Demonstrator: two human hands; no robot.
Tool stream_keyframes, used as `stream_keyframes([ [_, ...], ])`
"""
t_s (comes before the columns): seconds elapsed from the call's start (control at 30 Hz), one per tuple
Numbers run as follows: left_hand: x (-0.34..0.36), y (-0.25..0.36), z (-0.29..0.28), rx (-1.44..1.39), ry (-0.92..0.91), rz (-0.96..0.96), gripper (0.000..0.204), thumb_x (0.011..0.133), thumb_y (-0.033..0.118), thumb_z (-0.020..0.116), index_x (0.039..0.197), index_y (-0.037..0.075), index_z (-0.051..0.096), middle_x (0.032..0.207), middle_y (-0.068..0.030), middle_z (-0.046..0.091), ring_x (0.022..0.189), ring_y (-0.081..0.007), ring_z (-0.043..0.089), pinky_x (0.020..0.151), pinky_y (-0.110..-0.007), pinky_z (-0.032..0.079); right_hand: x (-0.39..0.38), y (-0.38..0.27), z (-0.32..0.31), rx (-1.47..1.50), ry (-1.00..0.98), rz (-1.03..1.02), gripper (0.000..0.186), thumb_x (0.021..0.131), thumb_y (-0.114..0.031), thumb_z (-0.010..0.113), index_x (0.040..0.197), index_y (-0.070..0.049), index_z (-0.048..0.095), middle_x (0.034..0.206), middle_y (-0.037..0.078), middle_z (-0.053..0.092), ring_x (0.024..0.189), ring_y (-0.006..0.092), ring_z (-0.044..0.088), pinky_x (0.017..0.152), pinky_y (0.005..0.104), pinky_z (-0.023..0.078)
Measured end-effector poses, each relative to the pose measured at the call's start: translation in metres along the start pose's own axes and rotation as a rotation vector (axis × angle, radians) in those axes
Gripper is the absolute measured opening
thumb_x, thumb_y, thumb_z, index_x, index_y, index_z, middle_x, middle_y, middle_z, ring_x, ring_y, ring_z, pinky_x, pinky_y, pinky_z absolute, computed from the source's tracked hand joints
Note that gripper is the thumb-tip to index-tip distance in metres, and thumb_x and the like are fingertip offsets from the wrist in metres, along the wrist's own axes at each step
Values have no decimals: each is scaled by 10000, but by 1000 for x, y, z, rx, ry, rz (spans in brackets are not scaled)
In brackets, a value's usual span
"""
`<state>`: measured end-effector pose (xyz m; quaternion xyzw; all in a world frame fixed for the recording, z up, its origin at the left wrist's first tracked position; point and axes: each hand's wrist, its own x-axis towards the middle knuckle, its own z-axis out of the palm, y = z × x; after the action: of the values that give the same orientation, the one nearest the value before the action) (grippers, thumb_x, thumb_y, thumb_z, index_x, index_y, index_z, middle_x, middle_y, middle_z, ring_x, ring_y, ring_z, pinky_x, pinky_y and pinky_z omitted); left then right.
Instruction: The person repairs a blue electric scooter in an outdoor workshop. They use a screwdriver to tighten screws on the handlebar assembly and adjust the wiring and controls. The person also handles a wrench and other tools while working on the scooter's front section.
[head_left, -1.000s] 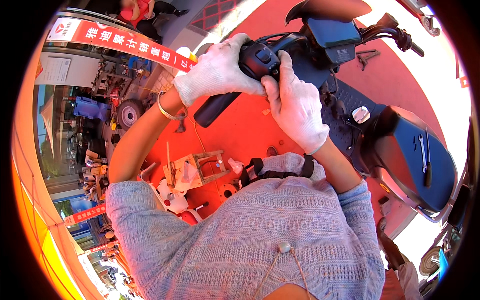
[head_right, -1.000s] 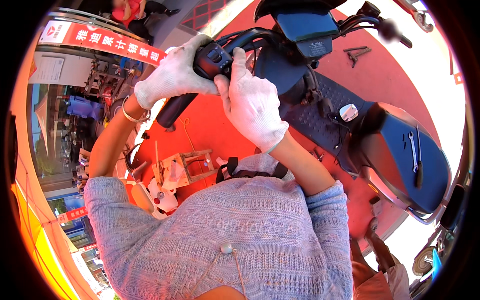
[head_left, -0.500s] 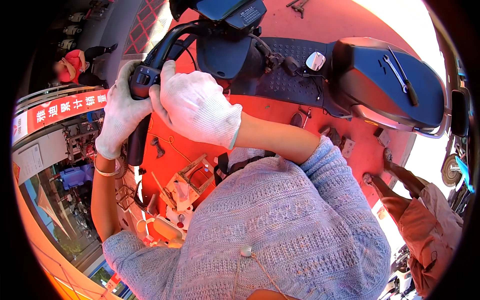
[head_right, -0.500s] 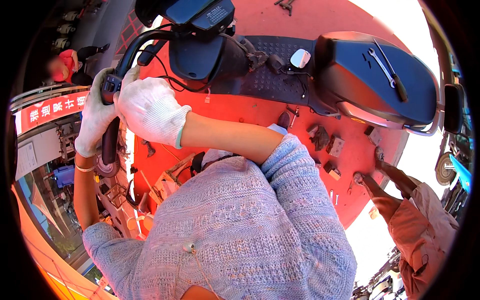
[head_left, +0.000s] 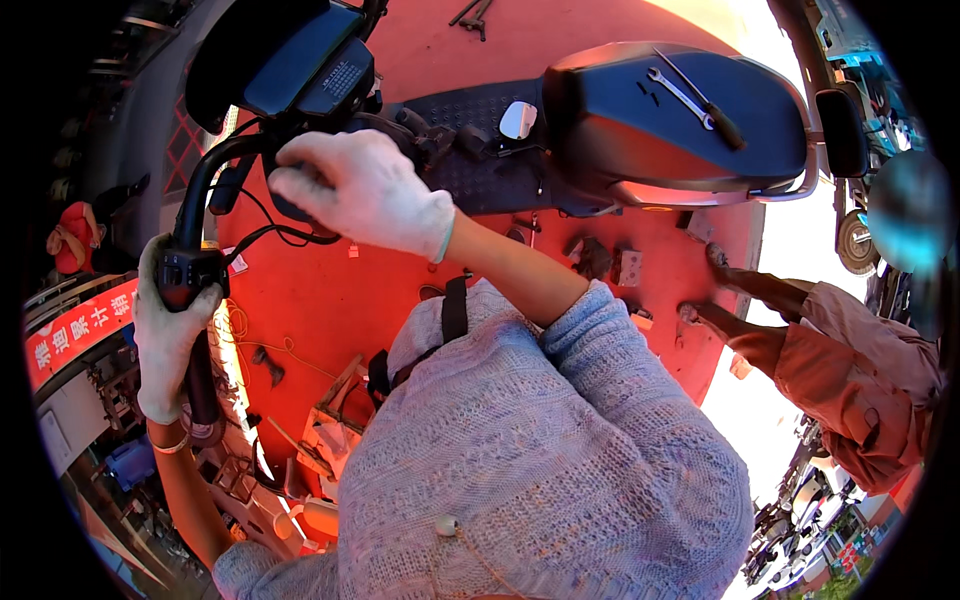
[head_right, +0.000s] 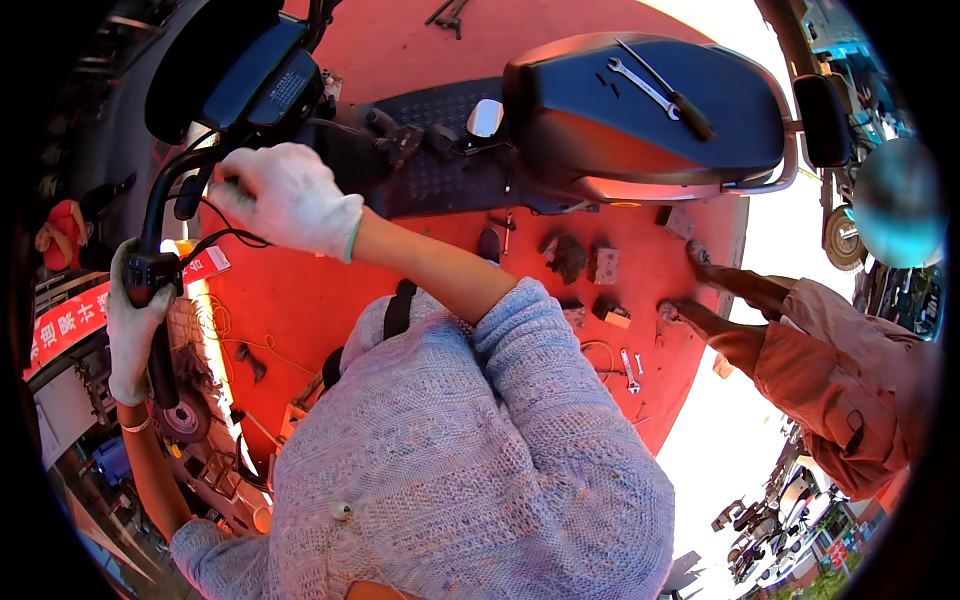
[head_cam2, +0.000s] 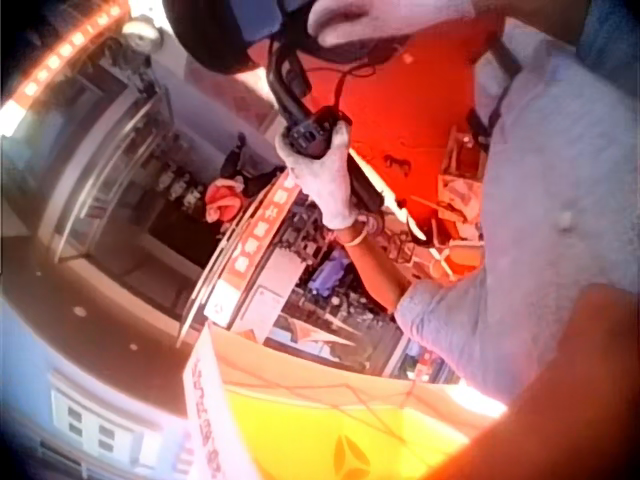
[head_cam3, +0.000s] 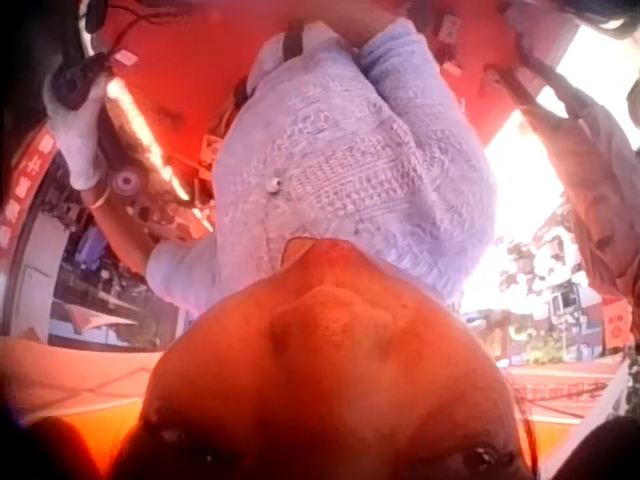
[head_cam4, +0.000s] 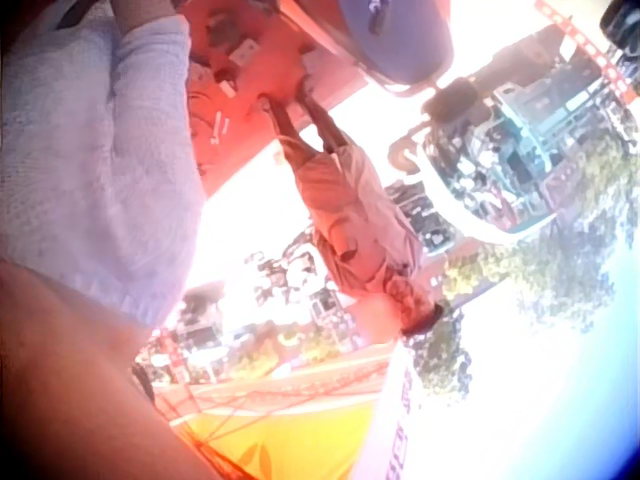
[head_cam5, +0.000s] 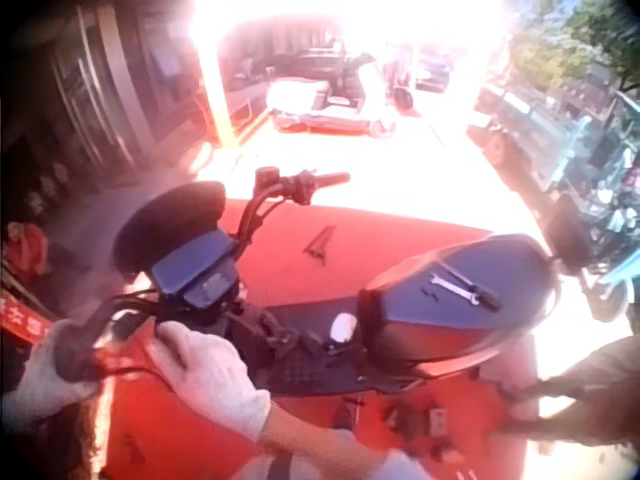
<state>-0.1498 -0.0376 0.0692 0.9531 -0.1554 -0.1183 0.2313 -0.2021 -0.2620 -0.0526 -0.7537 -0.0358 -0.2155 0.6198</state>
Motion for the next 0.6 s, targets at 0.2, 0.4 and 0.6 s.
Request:
stream_keyframes([
  [0.2, 20, -1, 4, 31, -9, 67, 681, 679, 174, 699, 1290, 30, 434, 1019, -119, 578, 914, -186, 563, 864, -332, 437, -38, 180, -237, -1166, 600, 409, 173, 836, -213, 561, 861, -65, 646, 824, 158, 623, 760, 329, 631, 663, 415, 519],
  [0.4, 0, -12, -10, 108, 18, 137, 577, 620, 219, 822, 1093, 22, 556, 995, -96, 600, 886, -220, 578, 807, -354, 472, -74, 272, -317, -1465, 378, 719, 190, 842, -138, 506, 967, -66, 628, 992, 143, 562, 949, 305, 581, 762, 406, 524],
  [0.6, 8, 16, -7, 136, -24, 93, 736, 579, 313, 849, 1186, 79, 506, 1034, -128, 594, 928, -245, 582, 844, -378, 468, -93, 255, -335, -1334, 333, 781, 196, 848, -107, 480, 965, -41, 622, 1108, 163, 566, 1019, 328, 583, 819, 409, 511],
])
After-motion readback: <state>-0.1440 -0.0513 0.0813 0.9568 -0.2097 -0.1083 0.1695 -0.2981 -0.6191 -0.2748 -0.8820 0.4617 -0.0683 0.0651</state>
